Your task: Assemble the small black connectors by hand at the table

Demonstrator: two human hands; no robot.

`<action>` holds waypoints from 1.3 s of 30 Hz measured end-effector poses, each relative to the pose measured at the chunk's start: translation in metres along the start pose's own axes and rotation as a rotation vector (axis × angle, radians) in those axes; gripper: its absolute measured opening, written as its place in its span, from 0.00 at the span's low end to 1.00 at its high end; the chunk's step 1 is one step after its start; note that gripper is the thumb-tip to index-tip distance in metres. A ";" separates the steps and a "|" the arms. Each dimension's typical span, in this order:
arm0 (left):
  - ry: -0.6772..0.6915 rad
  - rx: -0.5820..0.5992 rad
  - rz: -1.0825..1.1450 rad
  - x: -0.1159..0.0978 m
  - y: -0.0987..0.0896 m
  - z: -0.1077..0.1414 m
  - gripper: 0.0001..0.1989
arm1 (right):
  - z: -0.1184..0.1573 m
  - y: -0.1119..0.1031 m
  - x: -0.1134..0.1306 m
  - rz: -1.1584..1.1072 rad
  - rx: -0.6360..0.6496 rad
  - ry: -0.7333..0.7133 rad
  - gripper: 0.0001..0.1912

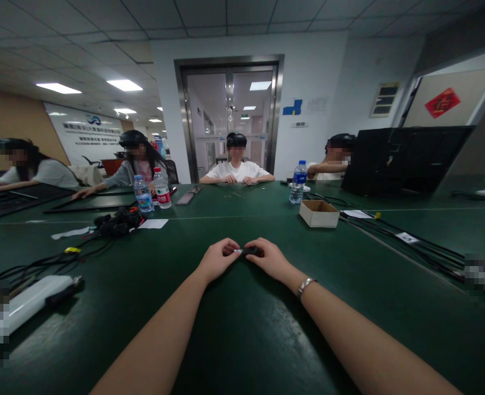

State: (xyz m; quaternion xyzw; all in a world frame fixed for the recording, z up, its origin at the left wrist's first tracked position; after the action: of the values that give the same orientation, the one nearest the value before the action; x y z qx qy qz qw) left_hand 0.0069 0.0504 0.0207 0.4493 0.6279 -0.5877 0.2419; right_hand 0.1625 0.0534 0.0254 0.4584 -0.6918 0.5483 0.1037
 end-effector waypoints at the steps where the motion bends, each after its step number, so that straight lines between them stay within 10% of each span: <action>1: -0.003 0.002 0.001 0.000 0.000 0.000 0.12 | 0.000 0.000 0.000 0.001 0.003 0.003 0.13; 39: -0.053 0.004 0.092 0.003 0.000 -0.005 0.15 | 0.000 -0.001 0.004 -0.049 0.005 -0.028 0.13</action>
State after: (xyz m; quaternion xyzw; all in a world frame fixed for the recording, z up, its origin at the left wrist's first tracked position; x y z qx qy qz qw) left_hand 0.0062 0.0561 0.0191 0.4624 0.5987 -0.5888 0.2847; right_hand 0.1606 0.0512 0.0288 0.4830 -0.6805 0.5407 0.1063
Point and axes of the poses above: each hand's wrist, its own z-axis away from the middle knuckle, its own y-axis out of the palm, x = y × z, the point moved 7 cm from there along -z, towards the middle knuckle, and after that the axes turned 3 degrees about -y, right-handed, at the moved point
